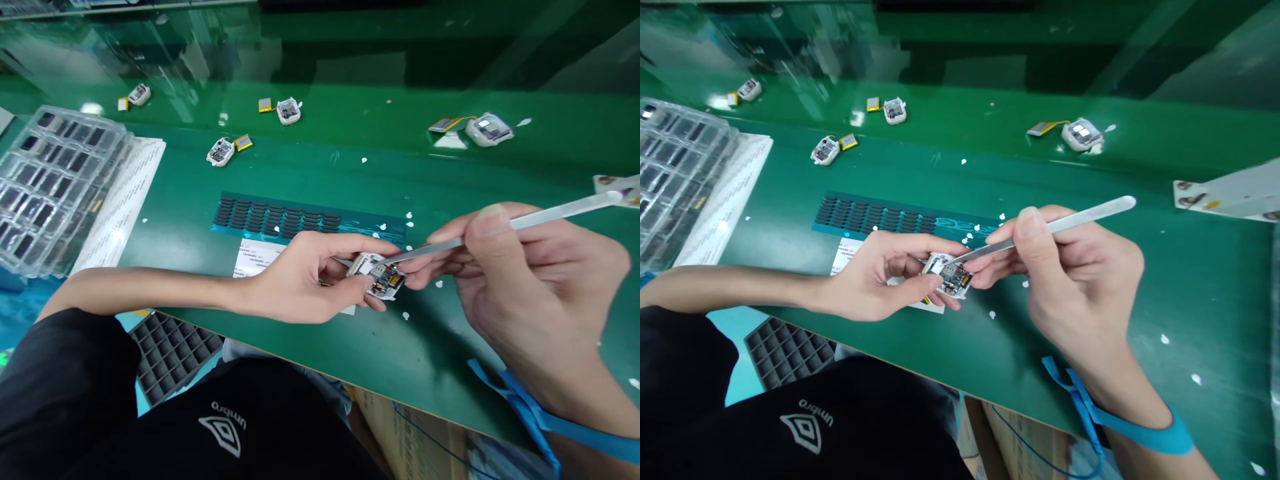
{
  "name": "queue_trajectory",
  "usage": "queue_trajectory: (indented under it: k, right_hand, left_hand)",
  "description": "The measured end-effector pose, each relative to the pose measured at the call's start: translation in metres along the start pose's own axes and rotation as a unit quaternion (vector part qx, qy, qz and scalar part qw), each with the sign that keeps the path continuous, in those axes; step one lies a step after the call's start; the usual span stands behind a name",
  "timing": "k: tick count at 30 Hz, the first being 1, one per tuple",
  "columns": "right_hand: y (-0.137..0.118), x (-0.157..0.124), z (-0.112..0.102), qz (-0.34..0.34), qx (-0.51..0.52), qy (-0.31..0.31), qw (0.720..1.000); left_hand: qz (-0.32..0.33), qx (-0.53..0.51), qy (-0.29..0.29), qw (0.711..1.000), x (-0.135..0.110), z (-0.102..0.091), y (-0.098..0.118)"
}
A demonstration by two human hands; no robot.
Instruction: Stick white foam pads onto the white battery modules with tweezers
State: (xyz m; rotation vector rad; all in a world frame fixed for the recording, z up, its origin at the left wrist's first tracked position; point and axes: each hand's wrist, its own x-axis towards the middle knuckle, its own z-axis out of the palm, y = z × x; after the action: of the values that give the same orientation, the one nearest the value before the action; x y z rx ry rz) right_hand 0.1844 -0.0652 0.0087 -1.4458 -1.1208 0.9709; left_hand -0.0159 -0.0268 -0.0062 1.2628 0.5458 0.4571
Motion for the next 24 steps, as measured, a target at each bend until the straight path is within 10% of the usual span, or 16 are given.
queue_trajectory:
  k: [7, 13, 18, 24]
  right_hand:
    - [-0.004, 0.003, -0.001, -0.001, -0.017, -0.009, 1.0]
    - [0.004, 0.013, -0.007, -0.114, 0.016, 0.17, 0.979]
    - [0.016, 0.011, -0.004, -0.177, -0.205, -0.003, 0.963]
    - [0.023, 0.019, -0.007, -0.269, -0.261, -0.067, 0.925]
  left_hand:
    - [-0.051, 0.002, 0.032, 0.998, 0.0, 0.002, -0.002]
    - [0.041, 0.018, 0.116, 0.992, 0.02, -0.023, 0.007]
    - [0.101, -0.016, 0.27, 0.958, 0.045, -0.051, -0.002]
    - [0.129, 0.006, 0.209, 0.969, 0.048, -0.058, -0.021]
